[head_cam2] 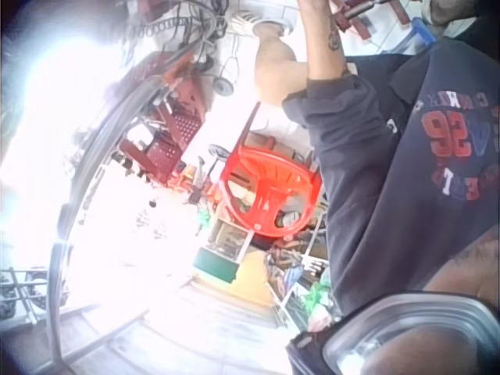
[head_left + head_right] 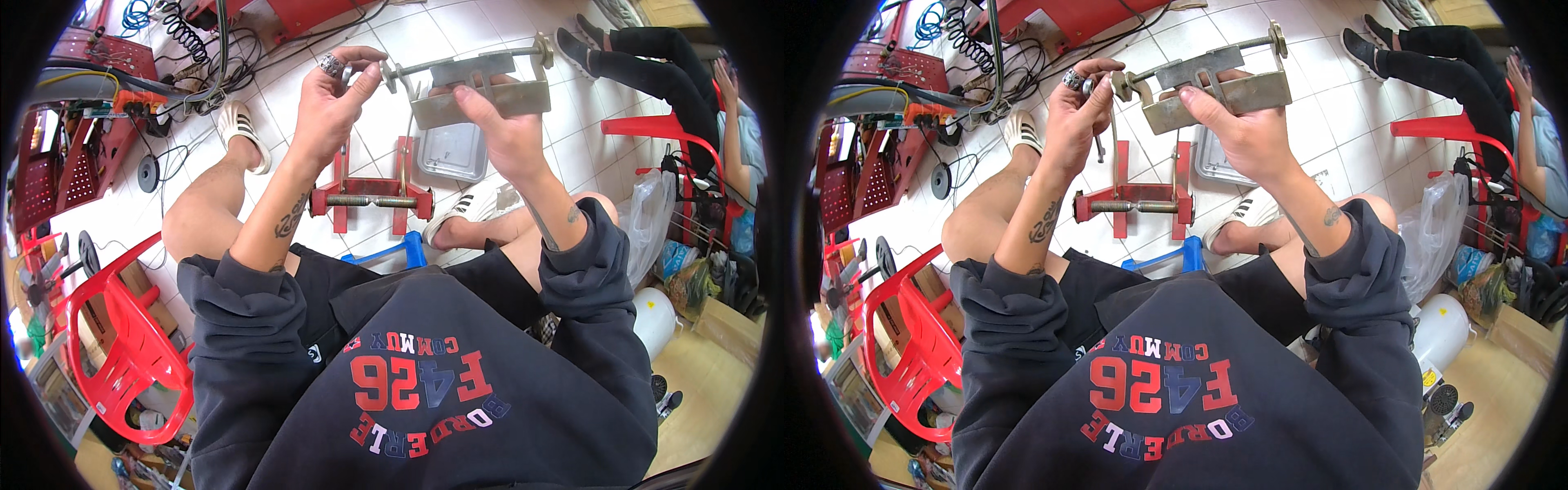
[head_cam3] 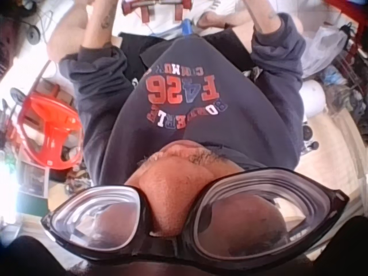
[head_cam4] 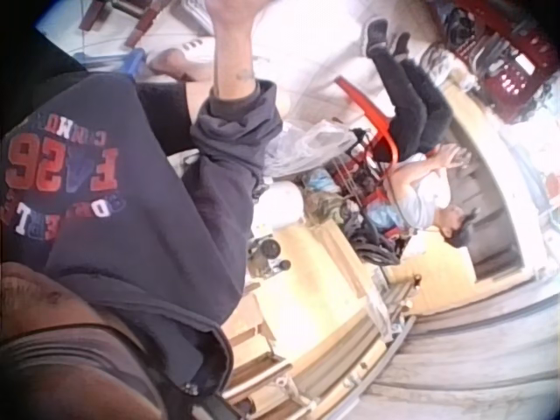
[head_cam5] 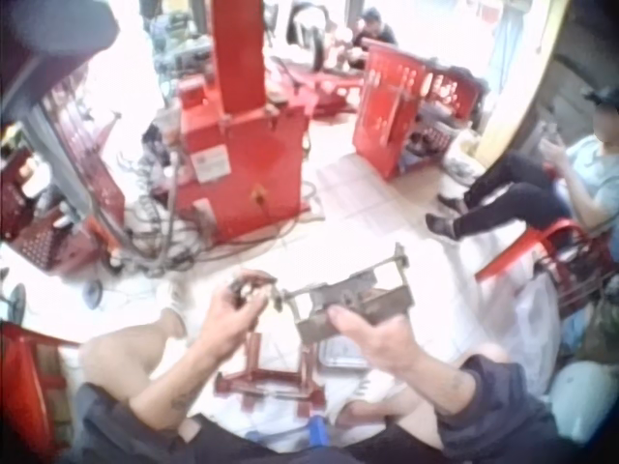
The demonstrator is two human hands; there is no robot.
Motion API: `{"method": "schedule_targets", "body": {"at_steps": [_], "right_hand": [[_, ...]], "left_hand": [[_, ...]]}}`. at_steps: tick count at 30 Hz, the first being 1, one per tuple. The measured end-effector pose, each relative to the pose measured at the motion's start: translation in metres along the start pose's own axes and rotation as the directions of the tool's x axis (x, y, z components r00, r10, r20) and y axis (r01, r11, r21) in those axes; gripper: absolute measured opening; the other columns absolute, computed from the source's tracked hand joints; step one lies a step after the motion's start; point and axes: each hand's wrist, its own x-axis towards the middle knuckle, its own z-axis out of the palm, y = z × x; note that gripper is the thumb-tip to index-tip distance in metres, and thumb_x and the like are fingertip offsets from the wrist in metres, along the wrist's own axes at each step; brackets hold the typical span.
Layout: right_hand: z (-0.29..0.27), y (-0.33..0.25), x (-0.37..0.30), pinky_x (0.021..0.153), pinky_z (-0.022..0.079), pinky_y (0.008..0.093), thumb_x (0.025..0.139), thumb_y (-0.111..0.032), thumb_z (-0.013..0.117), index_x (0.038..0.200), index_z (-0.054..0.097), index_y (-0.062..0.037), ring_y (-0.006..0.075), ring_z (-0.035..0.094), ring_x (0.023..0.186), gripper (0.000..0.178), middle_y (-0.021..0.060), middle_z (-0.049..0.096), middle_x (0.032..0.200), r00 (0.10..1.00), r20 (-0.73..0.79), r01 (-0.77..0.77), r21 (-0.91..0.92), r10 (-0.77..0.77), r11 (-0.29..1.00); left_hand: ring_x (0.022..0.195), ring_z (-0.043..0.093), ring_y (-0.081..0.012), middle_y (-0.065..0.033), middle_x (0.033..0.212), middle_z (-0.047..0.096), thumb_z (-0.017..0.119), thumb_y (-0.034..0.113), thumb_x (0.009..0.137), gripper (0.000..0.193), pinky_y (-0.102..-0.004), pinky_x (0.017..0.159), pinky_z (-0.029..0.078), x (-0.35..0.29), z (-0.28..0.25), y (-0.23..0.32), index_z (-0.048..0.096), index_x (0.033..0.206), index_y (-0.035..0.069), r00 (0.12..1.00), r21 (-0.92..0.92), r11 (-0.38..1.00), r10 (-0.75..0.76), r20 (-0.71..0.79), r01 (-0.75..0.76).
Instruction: The person sits on the floor and assembles a metal mechanical component using a wrench. They tighten bolts on a bracket secured in a red vise, then attach a metal plate to the assembly, securing it with a bolt and nut.
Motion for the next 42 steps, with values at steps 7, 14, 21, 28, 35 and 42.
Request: {"method": "schedule_targets", "body": {"at_steps": [7, 14, 21, 28, 35, 42], "right_hand": [[0.001, -0.002, 0.005, 0.075, 0.051, 0.0254, 0.09, -0.012, 0.07, 0.101, 0.069, 0.0039, 0.0101, 0.064, 0.083, 0.019, 0.0062, 0.072, 0.093, 0.998, -0.06, 0.026, 0.122, -0.018, 0.992], [0.005, -0.007, 0.004, 0.077, 0.052, 0.0253, 0.092, -0.012, 0.069, 0.101, 0.069, 0.0045, 0.0113, 0.065, 0.084, 0.019, 0.0074, 0.072, 0.094, 0.993, -0.113, 0.02, 0.093, -0.01, 0.996], [0.007, -0.002, -0.004, 0.071, 0.05, 0.0242, 0.09, -0.013, 0.072, 0.095, 0.071, 0.0037, 0.0087, 0.063, 0.079, 0.018, 0.0052, 0.072, 0.088, 0.999, -0.025, 0.037, -0.012, -0.037, 0.999], [0.011, -0.006, -0.001, 0.073, 0.051, 0.0242, 0.09, -0.013, 0.071, 0.098, 0.07, 0.0035, 0.0093, 0.064, 0.082, 0.018, 0.0069, 0.072, 0.093, 0.999, -0.041, 0.032, 0.079, -0.029, 0.996], [0.008, 0.004, 0.001, 0.071, 0.05, 0.0246, 0.09, -0.013, 0.071, 0.099, 0.07, 0.0029, 0.0091, 0.063, 0.08, 0.018, 0.005, 0.071, 0.089, 0.998, -0.068, 0.007, -0.003, -0.007, 1.0], [0.009, 0.006, -0.011, 0.071, 0.05, 0.0253, 0.09, -0.013, 0.071, 0.097, 0.07, 0.0031, 0.0092, 0.063, 0.079, 0.018, 0.0051, 0.071, 0.087, 0.999, -0.025, -0.044, -0.004, 0.044, 0.999]], "left_hand": [[0.077, 0.061, -0.0065, -0.0032, 0.089, 0.072, 0.065, 0.016, 0.097, 0.019, -0.0236, 0.071, 0.048, -0.001, 0.007, 0.004, 0.069, 0.106, 0.0, 0.996, 0.054, 0.995, 0.089, -0.003, -0.089], [0.072, 0.059, -0.0057, -0.0037, 0.08, 0.07, 0.068, 0.017, 0.095, 0.016, -0.0239, 0.065, 0.047, -0.005, 0.013, 0.002, 0.071, 0.098, 0.002, 0.992, 0.178, 0.976, 0.118, 0.032, -0.122], [0.061, 0.044, -0.0023, 0.004, 0.068, 0.059, 0.069, 0.026, 0.095, 0.024, -0.0217, 0.055, 0.033, 0.005, -0.002, 0.008, 0.068, 0.086, 0.003, 0.99, 0.008, 0.997, -0.082, -0.114, 0.083], [0.058, 0.04, -0.0007, 0.0069, 0.068, 0.055, 0.075, 0.024, 0.089, 0.022, -0.0207, 0.051, 0.031, -0.001, 0.014, 0.002, 0.065, 0.089, 0.005, 0.994, 0.125, 0.992, -0.014, -0.108, 0.028], [0.059, 0.038, -0.0012, 0.0081, 0.066, 0.048, 0.076, 0.026, 0.089, 0.028, -0.0206, 0.052, 0.029, 0.002, 0.006, 0.016, 0.057, 0.08, 0.007, 0.999, 0.091, 0.996, 0.021, -0.046, -0.017], [0.059, 0.041, -0.0026, 0.0056, 0.068, 0.053, 0.076, 0.028, 0.089, 0.028, -0.0209, 0.053, 0.032, 0.005, -0.001, 0.009, 0.06, 0.083, 0.006, 0.978, 0.09, 0.99, -0.089, -0.187, 0.107]]}}
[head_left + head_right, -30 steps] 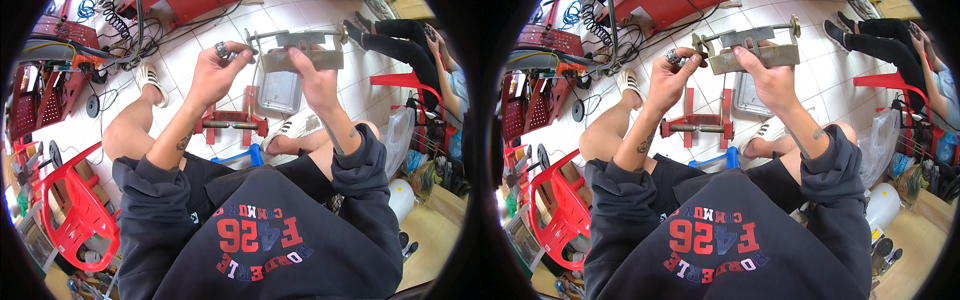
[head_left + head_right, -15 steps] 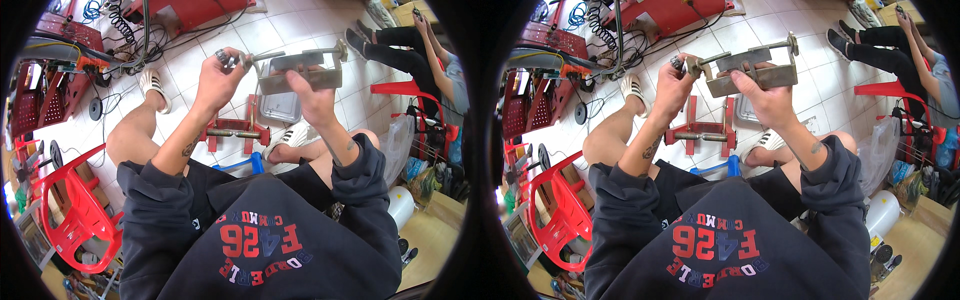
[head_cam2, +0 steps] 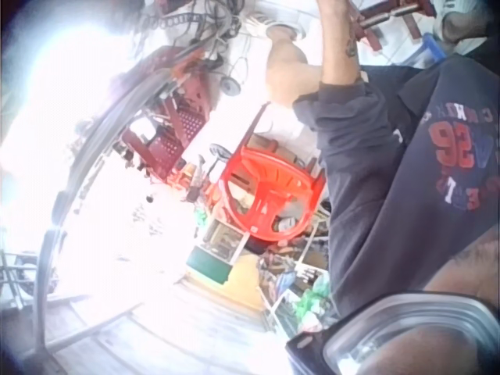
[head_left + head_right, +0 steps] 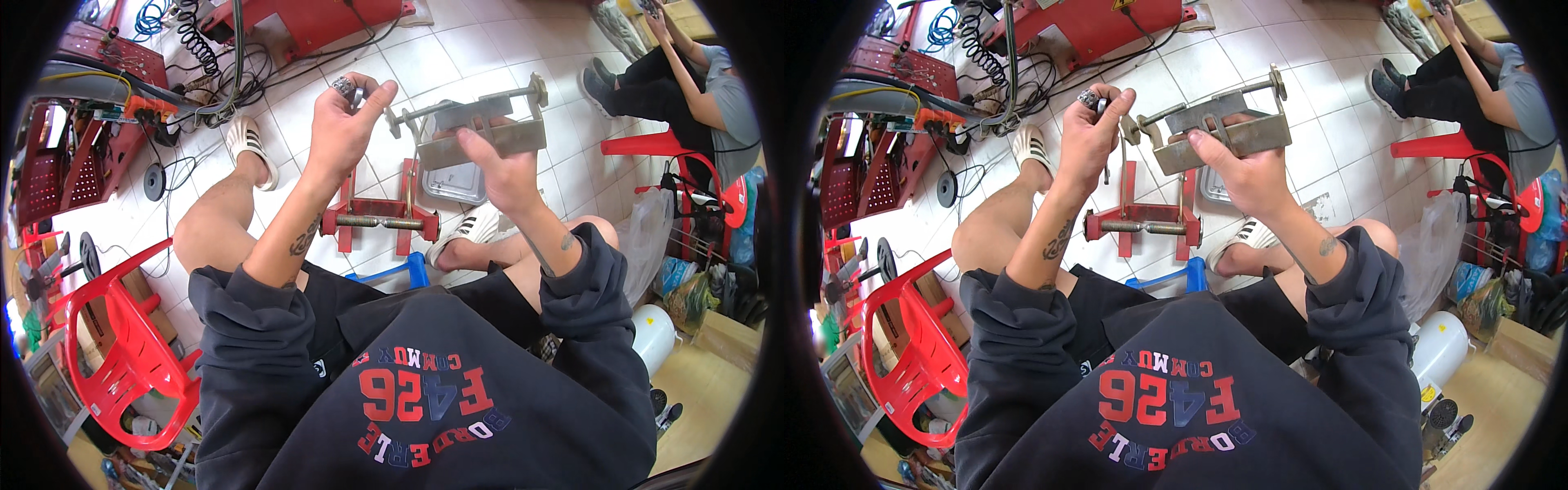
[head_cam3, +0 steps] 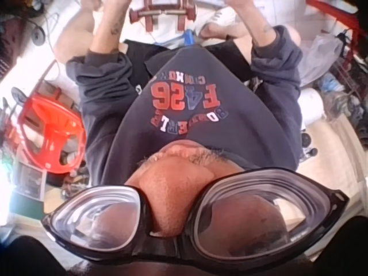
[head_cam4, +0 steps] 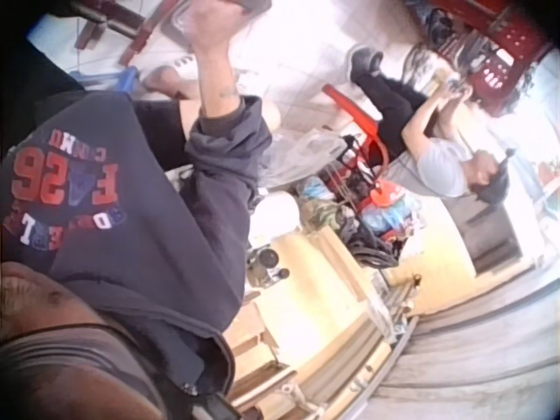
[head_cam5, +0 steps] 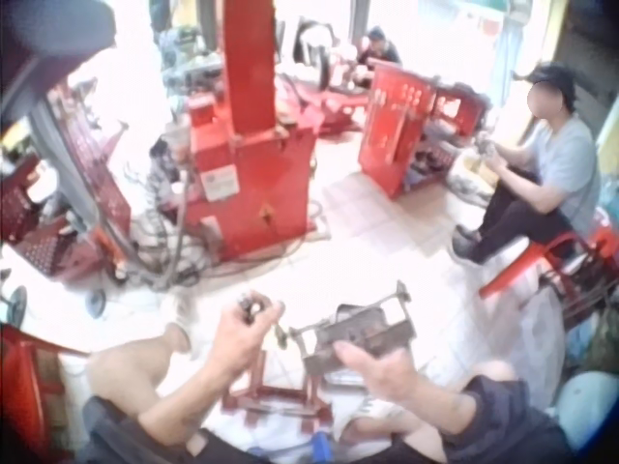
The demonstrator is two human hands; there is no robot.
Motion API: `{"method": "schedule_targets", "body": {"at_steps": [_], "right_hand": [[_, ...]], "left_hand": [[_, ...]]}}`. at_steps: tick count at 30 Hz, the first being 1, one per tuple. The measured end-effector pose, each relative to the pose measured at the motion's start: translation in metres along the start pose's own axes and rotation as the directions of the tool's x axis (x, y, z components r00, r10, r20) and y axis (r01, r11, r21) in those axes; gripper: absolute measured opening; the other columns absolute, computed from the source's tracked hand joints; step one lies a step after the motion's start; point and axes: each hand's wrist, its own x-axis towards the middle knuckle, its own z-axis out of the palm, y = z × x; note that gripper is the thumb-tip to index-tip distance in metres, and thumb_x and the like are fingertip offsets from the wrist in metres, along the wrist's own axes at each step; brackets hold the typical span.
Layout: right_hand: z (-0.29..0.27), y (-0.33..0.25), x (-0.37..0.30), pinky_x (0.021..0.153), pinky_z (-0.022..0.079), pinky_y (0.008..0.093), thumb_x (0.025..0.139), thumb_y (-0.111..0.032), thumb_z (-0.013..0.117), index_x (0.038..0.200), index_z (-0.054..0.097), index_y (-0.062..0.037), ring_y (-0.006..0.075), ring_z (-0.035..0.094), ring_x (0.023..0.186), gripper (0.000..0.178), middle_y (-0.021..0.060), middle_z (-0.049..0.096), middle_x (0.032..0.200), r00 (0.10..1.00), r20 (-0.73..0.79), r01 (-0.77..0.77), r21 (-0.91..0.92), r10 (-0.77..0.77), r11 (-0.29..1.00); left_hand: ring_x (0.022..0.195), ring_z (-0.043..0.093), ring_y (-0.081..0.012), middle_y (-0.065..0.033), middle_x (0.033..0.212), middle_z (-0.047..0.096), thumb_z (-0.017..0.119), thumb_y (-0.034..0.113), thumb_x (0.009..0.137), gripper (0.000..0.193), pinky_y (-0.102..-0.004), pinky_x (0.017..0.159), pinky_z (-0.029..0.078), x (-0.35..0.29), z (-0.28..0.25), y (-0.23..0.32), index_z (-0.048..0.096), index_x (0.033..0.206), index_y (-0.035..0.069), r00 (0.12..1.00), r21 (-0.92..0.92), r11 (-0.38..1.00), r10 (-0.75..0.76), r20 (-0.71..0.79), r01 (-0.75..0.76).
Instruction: The person sits on the floor and assembles a metal mechanical component using a wrench. They tighten bolts on a bracket secured in a red vise, then attach a metal plate to the assembly, securing it with a bolt and nut.
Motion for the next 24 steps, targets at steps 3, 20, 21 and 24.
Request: {"method": "schedule_targets", "body": {"at_steps": [3, 20, 21, 24], "right_hand": [[0.004, -0.002, -0.002, 0.073, 0.05, 0.0253, 0.09, -0.013, 0.07, 0.099, 0.07, 0.0032, 0.0099, 0.064, 0.08, 0.018, 0.0052, 0.071, 0.088, 0.999, -0.031, 0.03, 0.017, -0.03, 0.999], [0.0, -0.005, 0.01, 0.08, 0.053, 0.0263, 0.092, -0.012, 0.068, 0.105, 0.067, 0.0049, 0.0121, 0.066, 0.087, 0.021, 0.0082, 0.071, 0.096, 0.996, -0.089, -0.002, 0.163, 0.017, 0.987], [0.0, -0.006, 0.01, 0.08, 0.053, 0.0261, 0.092, -0.012, 0.068, 0.104, 0.067, 0.0047, 0.0119, 0.066, 0.087, 0.021, 0.008, 0.071, 0.096, 0.996, -0.088, 0.001, 0.195, 0.017, 0.981], [0.001, -0.006, 0.007, 0.078, 0.052, 0.0254, 0.092, -0.012, 0.069, 0.104, 0.068, 0.004, 0.011, 0.065, 0.086, 0.02, 0.0071, 0.071, 0.095, 0.996, -0.091, -0.01, 0.185, 0.027, 0.983]], "left_hand": [[0.059, 0.044, -0.0029, 0.0034, 0.071, 0.057, 0.076, 0.026, 0.088, 0.027, -0.0199, 0.052, 0.034, -0.001, 0.006, -0.006, 0.061, 0.084, 0.004, 0.998, 0.001, 0.998, 0.065, -0.009, -0.065], [0.055, 0.036, -0.0003, -0.0039, 0.099, 0.063, 0.071, 0.014, 0.086, 0.051, -0.0185, 0.052, 0.032, -0.008, 0.003, 0.003, 0.052, 0.131, 0.001, 0.968, -0.156, 0.979, 0.163, 0.191, -0.135], [0.055, 0.036, -0.0004, -0.005, 0.098, 0.063, 0.071, 0.016, 0.088, 0.05, -0.0186, 0.052, 0.032, -0.008, 0.004, 0.005, 0.051, 0.131, 0.001, 0.97, -0.184, 0.978, 0.133, 0.202, -0.096], [0.053, 0.033, 0.0003, -0.0003, 0.084, 0.057, 0.064, 0.025, 0.096, 0.045, -0.0185, 0.048, 0.024, -0.006, 0.004, 0.001, 0.05, 0.133, 0.002, 0.981, -0.17, 0.985, 0.054, 0.188, -0.021]]}}
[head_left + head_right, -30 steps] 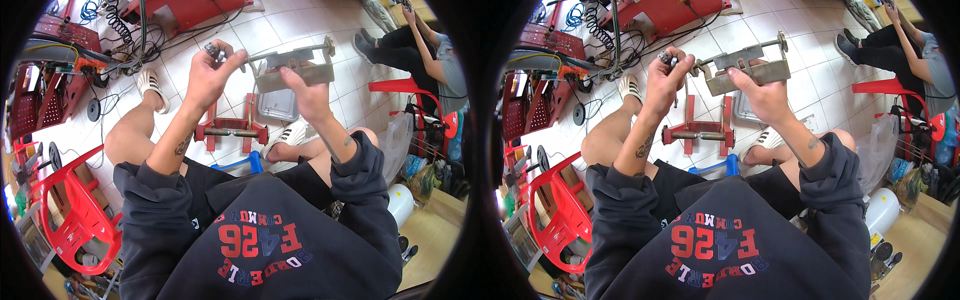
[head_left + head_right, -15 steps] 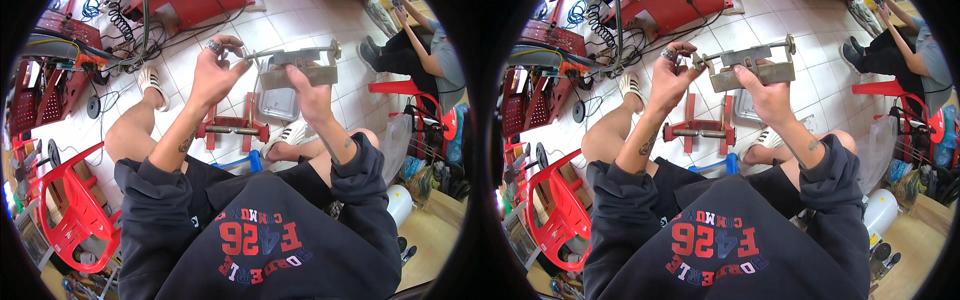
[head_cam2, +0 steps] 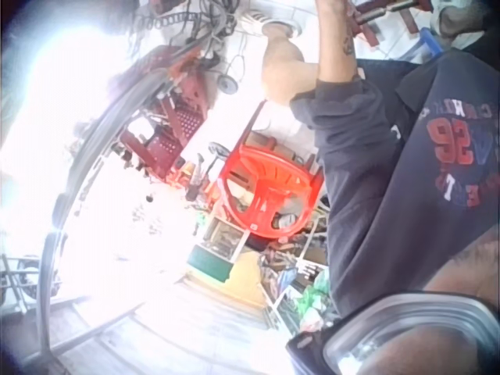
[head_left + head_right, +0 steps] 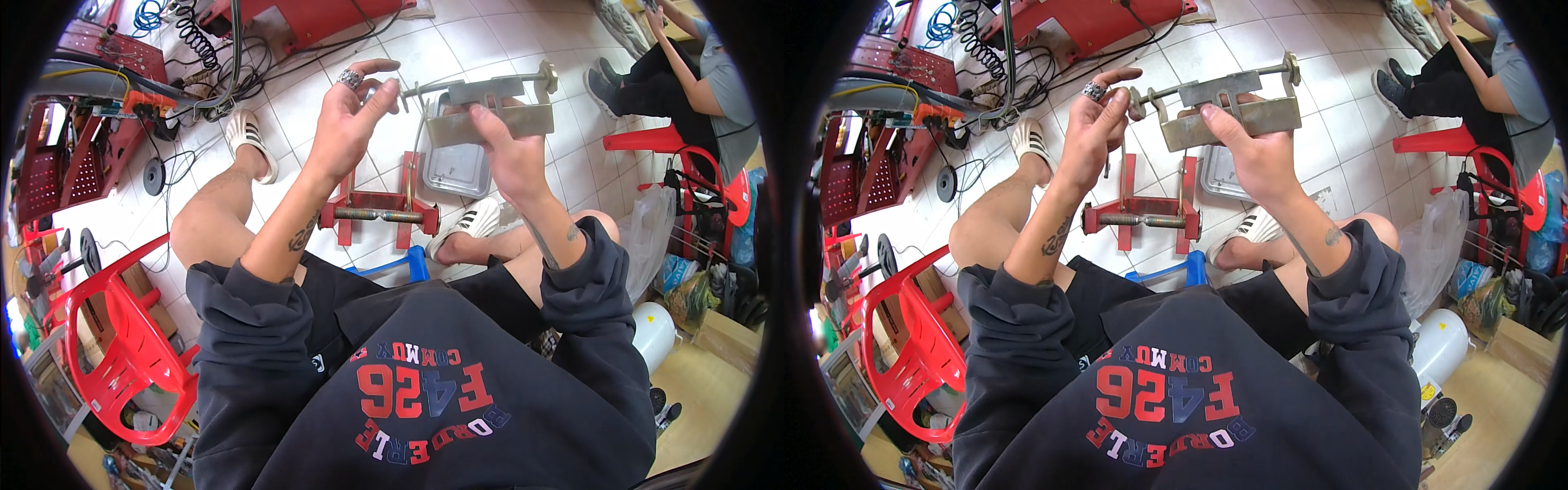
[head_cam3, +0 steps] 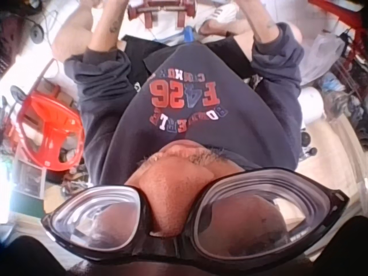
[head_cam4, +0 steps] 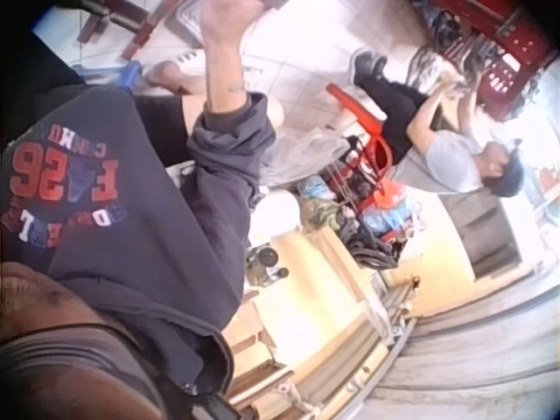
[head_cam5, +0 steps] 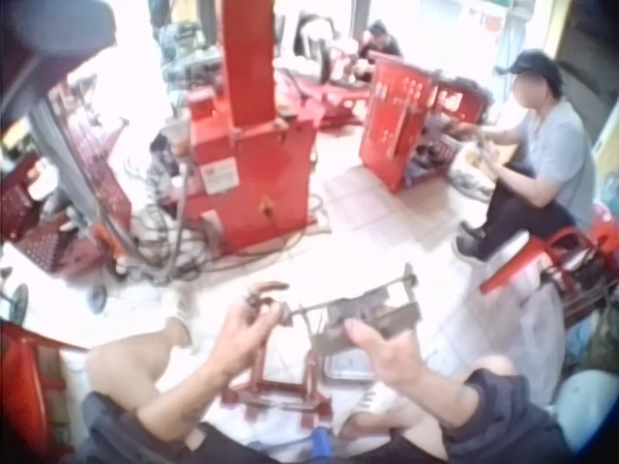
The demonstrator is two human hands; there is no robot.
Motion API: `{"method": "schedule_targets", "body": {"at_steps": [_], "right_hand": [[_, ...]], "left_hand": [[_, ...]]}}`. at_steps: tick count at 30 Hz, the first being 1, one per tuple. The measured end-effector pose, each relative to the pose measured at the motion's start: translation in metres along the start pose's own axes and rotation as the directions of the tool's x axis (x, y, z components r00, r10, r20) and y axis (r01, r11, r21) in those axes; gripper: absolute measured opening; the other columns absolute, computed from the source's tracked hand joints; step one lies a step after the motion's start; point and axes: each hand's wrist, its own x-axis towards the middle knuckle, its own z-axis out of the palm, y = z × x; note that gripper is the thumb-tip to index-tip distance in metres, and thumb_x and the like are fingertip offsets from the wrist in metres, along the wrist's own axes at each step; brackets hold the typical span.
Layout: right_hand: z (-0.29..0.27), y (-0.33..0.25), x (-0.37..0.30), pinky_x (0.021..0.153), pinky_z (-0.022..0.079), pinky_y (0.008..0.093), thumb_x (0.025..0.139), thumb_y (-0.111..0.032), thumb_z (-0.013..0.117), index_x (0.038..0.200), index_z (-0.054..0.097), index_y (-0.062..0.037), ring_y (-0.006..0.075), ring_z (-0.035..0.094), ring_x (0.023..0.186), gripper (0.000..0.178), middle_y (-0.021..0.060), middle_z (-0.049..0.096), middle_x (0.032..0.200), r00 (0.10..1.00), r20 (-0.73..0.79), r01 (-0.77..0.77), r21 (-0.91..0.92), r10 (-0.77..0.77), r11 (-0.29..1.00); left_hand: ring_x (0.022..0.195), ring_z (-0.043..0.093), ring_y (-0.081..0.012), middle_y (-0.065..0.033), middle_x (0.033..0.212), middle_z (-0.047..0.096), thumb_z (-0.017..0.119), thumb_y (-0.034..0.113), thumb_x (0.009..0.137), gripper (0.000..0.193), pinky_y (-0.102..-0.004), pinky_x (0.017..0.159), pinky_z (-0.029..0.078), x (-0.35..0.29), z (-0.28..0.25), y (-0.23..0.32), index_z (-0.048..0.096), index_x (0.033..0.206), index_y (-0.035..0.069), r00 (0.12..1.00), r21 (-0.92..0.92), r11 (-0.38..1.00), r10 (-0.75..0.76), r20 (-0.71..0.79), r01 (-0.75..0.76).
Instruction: The person sits on the floor and assembles a metal mechanical component using a wrench. They tighten bolts on a bracket secured in a red vise, then attach a metal plate to the assembly, securing it with a bolt and nut.
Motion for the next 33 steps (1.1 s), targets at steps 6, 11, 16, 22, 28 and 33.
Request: {"method": "schedule_targets", "body": {"at_steps": [6, 11, 16, 22, 28, 33], "right_hand": [[0.001, -0.004, -0.007, 0.075, 0.05, 0.0236, 0.092, -0.013, 0.069, 0.1, 0.07, 0.0039, 0.0093, 0.064, 0.083, 0.019, 0.0055, 0.072, 0.09, 0.995, 0.075, 0.079, -0.123, -0.07, 0.989], [-0.004, -0.001, 0.003, 0.075, 0.051, 0.024, 0.092, -0.014, 0.069, 0.1, 0.07, 0.0044, 0.0094, 0.064, 0.083, 0.02, 0.0056, 0.072, 0.089, 0.997, -0.01, 0.069, -0.147, -0.071, 0.987], [-0.002, -0.001, -0.001, 0.079, 0.052, 0.0254, 0.092, -0.012, 0.069, 0.103, 0.068, 0.0049, 0.0115, 0.066, 0.086, 0.021, 0.0079, 0.072, 0.092, 0.998, 0.025, 0.056, -0.135, -0.053, 0.989], [0.0, -0.001, -0.004, 0.082, 0.054, 0.0271, 0.092, -0.009, 0.067, 0.106, 0.066, 0.0055, 0.0152, 0.068, 0.091, 0.02, 0.0101, 0.071, 0.099, 0.998, 0.048, 0.042, 0.04, -0.044, 0.998], [0.0, 0.001, 0.002, 0.08, 0.053, 0.0264, 0.092, -0.011, 0.069, 0.105, 0.067, 0.0054, 0.0123, 0.066, 0.089, 0.021, 0.0084, 0.071, 0.097, 0.999, 0.019, 0.037, 0.024, -0.038, 0.999], [-0.004, 0.0, 0.003, 0.076, 0.051, 0.0247, 0.091, -0.012, 0.07, 0.101, 0.069, 0.0041, 0.01, 0.065, 0.085, 0.019, 0.0063, 0.071, 0.093, 0.998, 0.029, 0.061, -0.085, -0.059, 0.995]], "left_hand": [[0.072, 0.052, -0.0037, -0.0017, 0.081, 0.061, 0.07, 0.027, 0.091, 0.046, -0.0213, 0.061, 0.038, 0.006, 0.004, -0.007, 0.055, 0.126, 0.001, 0.999, 0.136, 0.99, -0.031, -0.038, 0.036], [0.07, 0.052, -0.0035, -0.0004, 0.085, 0.06, 0.075, 0.023, 0.089, 0.046, -0.0218, 0.061, 0.04, -0.003, 0.008, 0.002, 0.056, 0.125, 0.002, 0.997, 0.158, 0.985, 0.077, -0.014, -0.073], [0.066, 0.049, -0.0031, 0.0001, 0.085, 0.06, 0.073, 0.03, 0.091, 0.039, -0.0212, 0.057, 0.039, 0.001, 0.002, 0.006, 0.062, 0.117, 0.003, 0.989, 0.208, 0.975, 0.106, -0.104, -0.082], [0.063, 0.042, -0.0026, 0.0023, 0.081, 0.057, 0.074, 0.027, 0.09, 0.033, -0.0217, 0.055, 0.034, 0.007, 0.002, -0.018, 0.065, 0.11, 0.002, 0.984, 0.216, 0.975, 0.083, -0.16, -0.047], [0.055, 0.036, 0.0014, 0.0048, 0.08, 0.052, 0.082, 0.016, 0.079, 0.045, -0.0181, 0.049, 0.03, 0.0, 0.01, -0.011, 0.061, 0.117, 0.004, 0.984, 0.197, 0.973, 0.14, -0.107, -0.117], [0.054, 0.035, 0.0019, 0.0052, 0.081, 0.051, 0.088, 0.02, 0.073, 0.055, -0.0161, 0.049, 0.028, 0.002, -0.005, 0.003, 0.062, 0.118, 0.004, 0.975, 0.3, 0.941, 0.196, -0.11, -0.155]]}}
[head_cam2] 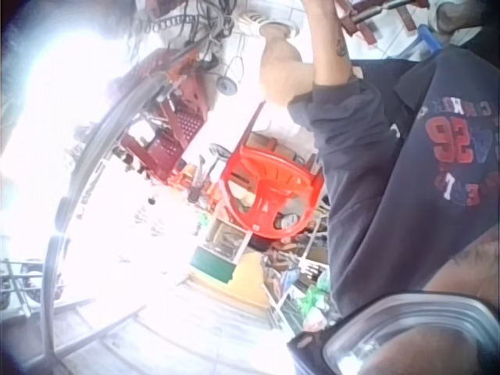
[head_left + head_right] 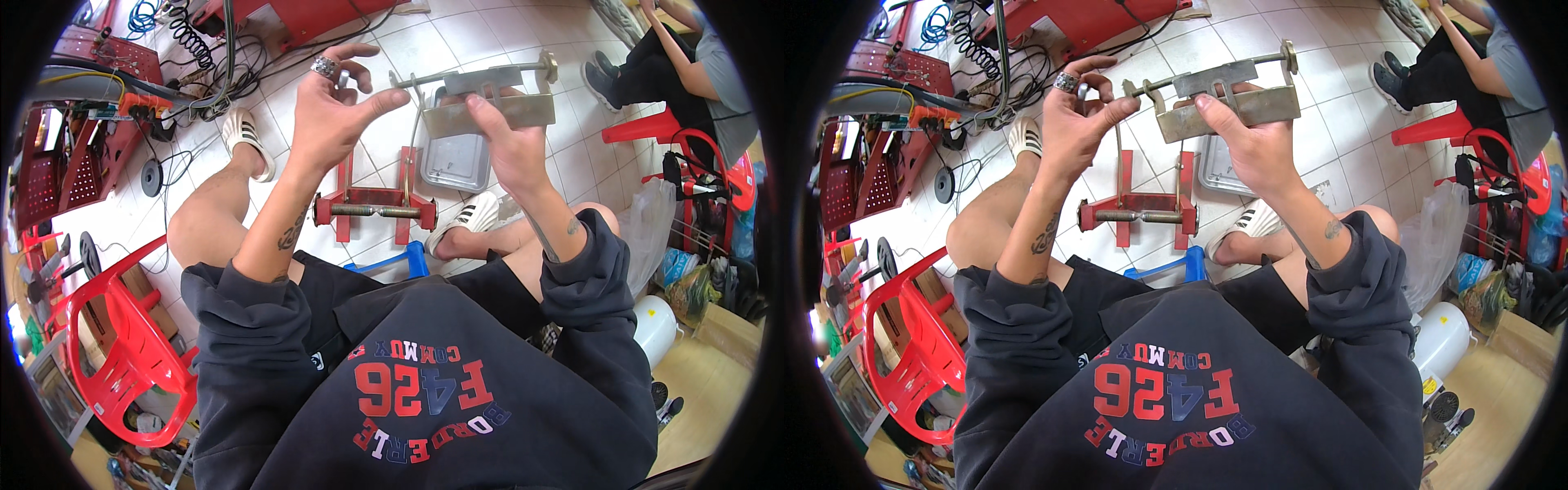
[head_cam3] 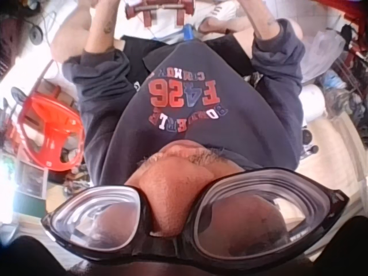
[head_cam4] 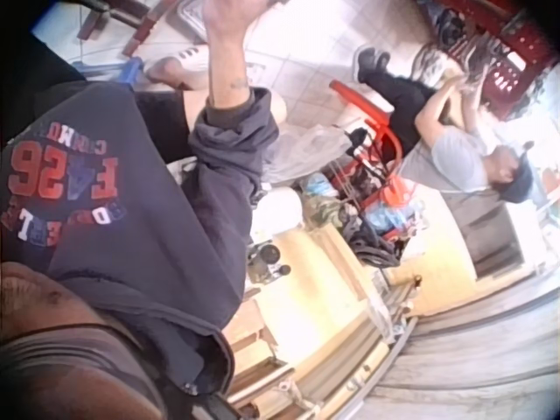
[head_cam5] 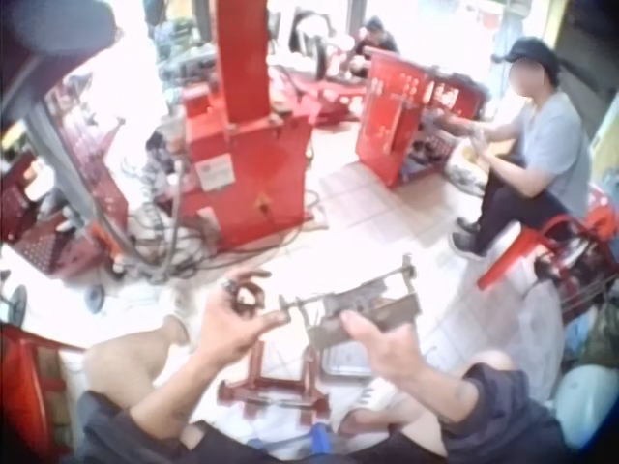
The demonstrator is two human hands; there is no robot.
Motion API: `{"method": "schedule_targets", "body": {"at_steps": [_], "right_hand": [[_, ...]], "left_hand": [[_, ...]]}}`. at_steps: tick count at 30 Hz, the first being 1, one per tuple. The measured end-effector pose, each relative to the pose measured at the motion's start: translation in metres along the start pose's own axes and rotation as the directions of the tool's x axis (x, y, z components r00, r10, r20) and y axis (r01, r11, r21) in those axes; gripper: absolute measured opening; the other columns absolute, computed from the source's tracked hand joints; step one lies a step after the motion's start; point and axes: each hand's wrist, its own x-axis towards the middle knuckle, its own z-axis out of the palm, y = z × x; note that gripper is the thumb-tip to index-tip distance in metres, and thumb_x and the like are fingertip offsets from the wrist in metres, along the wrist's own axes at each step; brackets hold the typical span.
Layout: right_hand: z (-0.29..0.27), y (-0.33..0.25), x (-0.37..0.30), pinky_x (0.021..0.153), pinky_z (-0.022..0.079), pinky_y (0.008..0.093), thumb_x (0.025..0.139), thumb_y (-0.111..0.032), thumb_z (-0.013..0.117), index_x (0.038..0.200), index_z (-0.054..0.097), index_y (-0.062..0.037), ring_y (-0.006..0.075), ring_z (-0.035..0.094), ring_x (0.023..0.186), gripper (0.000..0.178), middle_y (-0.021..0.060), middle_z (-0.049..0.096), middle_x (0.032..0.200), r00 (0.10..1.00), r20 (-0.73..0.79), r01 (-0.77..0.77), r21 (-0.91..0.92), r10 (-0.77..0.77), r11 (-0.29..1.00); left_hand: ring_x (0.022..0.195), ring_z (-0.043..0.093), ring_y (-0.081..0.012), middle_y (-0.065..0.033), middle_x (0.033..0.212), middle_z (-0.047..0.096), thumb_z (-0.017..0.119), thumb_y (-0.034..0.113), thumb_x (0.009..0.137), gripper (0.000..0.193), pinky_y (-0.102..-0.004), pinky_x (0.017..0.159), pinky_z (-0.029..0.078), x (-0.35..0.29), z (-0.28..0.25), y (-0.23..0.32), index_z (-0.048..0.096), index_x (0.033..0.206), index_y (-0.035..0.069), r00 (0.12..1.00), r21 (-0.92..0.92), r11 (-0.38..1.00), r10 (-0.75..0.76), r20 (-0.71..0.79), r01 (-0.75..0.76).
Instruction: The person sits on the floor and assembles a metal mechanical component using a wrench. They tighten bolts on a bracket secured in a red vise, then attach a metal plate to the assembly, securing it with a bolt and nut.
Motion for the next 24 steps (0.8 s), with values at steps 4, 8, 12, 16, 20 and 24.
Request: {"method": "schedule_targets", "body": {"at_steps": [4, 8, 12, 16, 20, 24], "right_hand": [[0.001, -0.003, -0.006, 0.075, 0.051, 0.0246, 0.09, -0.013, 0.07, 0.101, 0.069, 0.0041, 0.0101, 0.065, 0.084, 0.02, 0.0067, 0.072, 0.092, 1.0, 0.02, 0.007, -0.074, -0.006, 0.997], [0.0, 0.002, -0.007, 0.075, 0.052, 0.0254, 0.091, -0.012, 0.07, 0.101, 0.069, 0.0047, 0.0108, 0.065, 0.085, 0.02, 0.0086, 0.072, 0.094, 0.999, 0.039, 0.034, -0.027, -0.033, 0.999], [0.007, -0.002, -0.005, 0.077, 0.052, 0.0257, 0.091, -0.012, 0.07, 0.102, 0.068, 0.0052, 0.0115, 0.066, 0.086, 0.021, 0.0085, 0.072, 0.094, 1.0, 0.015, 0.007, 0.092, -0.008, 0.996], [-0.001, 0.008, 0.002, 0.079, 0.052, 0.0251, 0.091, -0.013, 0.07, 0.103, 0.068, 0.0052, 0.0118, 0.066, 0.086, 0.022, 0.008, 0.071, 0.094, 0.999, -0.03, 0.032, 0.028, -0.031, 0.999], [0.001, 0.006, 0.001, 0.078, 0.052, 0.0248, 0.091, -0.013, 0.069, 0.102, 0.068, 0.0048, 0.0111, 0.065, 0.086, 0.021, 0.0085, 0.072, 0.095, 1.0, -0.013, -0.01, -0.011, 0.01, 1.0], [-0.001, 0.003, -0.006, 0.08, 0.053, 0.0266, 0.092, -0.013, 0.069, 0.103, 0.068, 0.0047, 0.0124, 0.066, 0.087, 0.021, 0.0091, 0.071, 0.096, 0.998, 0.055, 0.004, -0.077, 0.0, 0.997]], "left_hand": [[0.056, 0.04, 0.0001, 0.0034, 0.081, 0.057, 0.081, 0.035, 0.082, 0.048, -0.0181, 0.05, 0.031, 0.001, -0.002, -0.002, 0.064, 0.114, 0.003, 0.999, 0.016, 0.999, -0.032, -0.006, 0.032], [0.059, 0.045, -0.0021, 0.0004, 0.083, 0.061, 0.074, 0.034, 0.089, 0.041, -0.0206, 0.052, 0.036, 0.005, 0.004, -0.009, 0.065, 0.113, 0.002, 0.999, 0.037, 0.999, -0.022, -0.036, 0.023], [0.058, 0.043, -0.0017, 0.0011, 0.081, 0.06, 0.076, 0.026, 0.087, 0.038, -0.0201, 0.051, 0.035, 0.002, 0.009, -0.014, 0.064, 0.115, 0.004, 0.998, 0.036, 0.997, -0.066, -0.005, 0.067], [0.055, 0.037, -0.0008, 0.0029, 0.083, 0.058, 0.082, 0.026, 0.08, 0.046, -0.0189, 0.05, 0.032, -0.005, 0.011, 0.005, 0.064, 0.116, 0.005, 0.998, 0.124, 0.992, -0.036, 0.057, 0.028], [0.056, 0.036, -0.0009, 0.0025, 0.083, 0.059, 0.085, 0.03, 0.077, 0.05, -0.0188, 0.05, 0.032, -0.001, 0.001, 0.012, 0.064, 0.115, 0.005, 0.999, 0.169, 0.985, -0.027, -0.017, 0.029], [0.055, 0.042, -0.0015, 0.001, 0.081, 0.061, 0.081, 0.031, 0.082, 0.046, -0.0198, 0.051, 0.034, 0.005, 0.004, 0.002, 0.064, 0.114, 0.003, 0.995, 0.041, 0.998, -0.048, -0.083, 0.052]]}}
